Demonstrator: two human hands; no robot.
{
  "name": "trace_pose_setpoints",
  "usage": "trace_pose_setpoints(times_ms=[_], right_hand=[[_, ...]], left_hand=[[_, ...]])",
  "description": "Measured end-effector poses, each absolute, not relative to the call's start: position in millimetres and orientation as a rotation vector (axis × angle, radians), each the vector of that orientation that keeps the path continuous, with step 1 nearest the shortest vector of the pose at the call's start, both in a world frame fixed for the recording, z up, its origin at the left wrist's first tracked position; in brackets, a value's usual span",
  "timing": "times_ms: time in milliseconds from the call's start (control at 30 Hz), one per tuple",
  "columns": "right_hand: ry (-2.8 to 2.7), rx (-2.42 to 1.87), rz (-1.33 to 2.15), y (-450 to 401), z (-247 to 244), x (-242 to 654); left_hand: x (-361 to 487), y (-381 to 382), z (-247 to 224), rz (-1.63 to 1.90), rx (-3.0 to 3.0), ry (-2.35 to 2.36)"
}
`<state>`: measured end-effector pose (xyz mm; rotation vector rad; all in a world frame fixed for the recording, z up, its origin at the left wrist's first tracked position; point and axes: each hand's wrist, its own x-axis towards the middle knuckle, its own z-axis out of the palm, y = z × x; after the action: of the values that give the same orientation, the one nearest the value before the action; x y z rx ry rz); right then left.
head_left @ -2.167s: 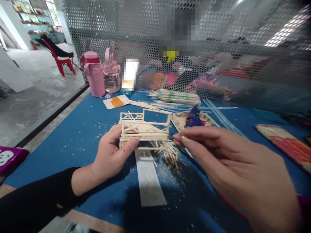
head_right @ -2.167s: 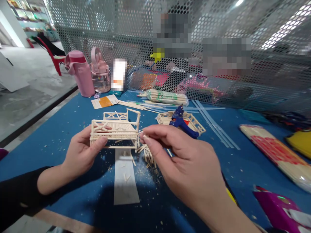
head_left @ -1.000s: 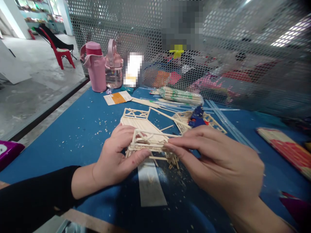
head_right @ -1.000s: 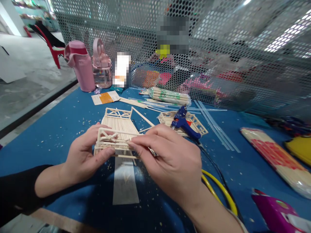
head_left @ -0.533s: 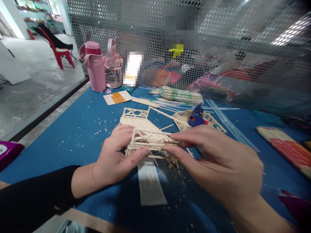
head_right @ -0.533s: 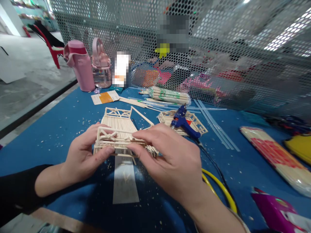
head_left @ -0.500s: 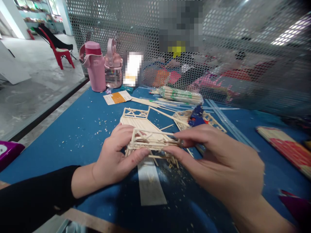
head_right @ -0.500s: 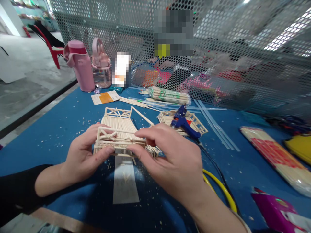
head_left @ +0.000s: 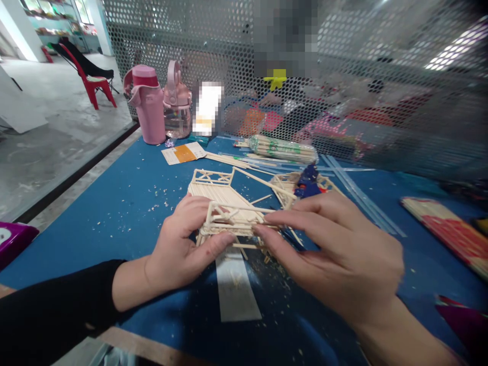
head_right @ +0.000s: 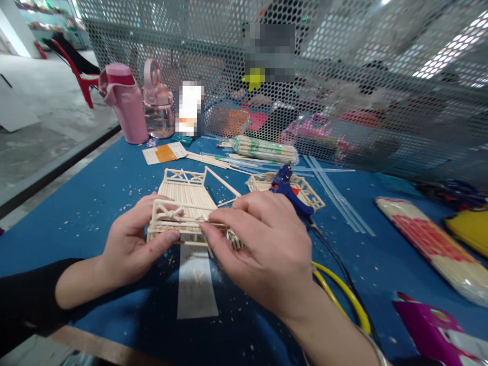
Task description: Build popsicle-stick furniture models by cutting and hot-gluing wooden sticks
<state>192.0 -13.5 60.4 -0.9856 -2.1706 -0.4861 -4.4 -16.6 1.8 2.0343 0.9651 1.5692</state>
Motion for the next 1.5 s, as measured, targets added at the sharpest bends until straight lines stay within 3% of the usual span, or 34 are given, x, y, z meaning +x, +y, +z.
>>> trace_pose_setpoints(times_ms=[467,733,1100,1300,1400,1500], right_hand=[[-1.943,-0.986,-0.344,-30.2,66.5,204.4],[-1.988,-0.97,-0.214,-29.7,25.9,219.8],[-2.398,-1.022,0.304,-25.4,-1.6,221.1],[-2.428,-1.14,0.413,-27.0,-6.9,212.8],[-2.38,-1.175,0.469,-27.4,-5.1,212.5],[-2.299,-1.134,0.499,-28.7,-1.2,212.7]], left_hand=[[-7.9,-14.3,5.3,1.602,1.934,1.029],[-22.5,23.2,-7.8,1.826,2.115,1.127],[-40.5,33.0,-33.4,1.367,2.132,1.318],[-28.7,-6.0,-15.0,1.684,2.379,1.408],[-11.8,-26.8,-6.3,1.188,2.503,1.096],[4.8,-35.4,-2.2,0.982,2.362,1.107]])
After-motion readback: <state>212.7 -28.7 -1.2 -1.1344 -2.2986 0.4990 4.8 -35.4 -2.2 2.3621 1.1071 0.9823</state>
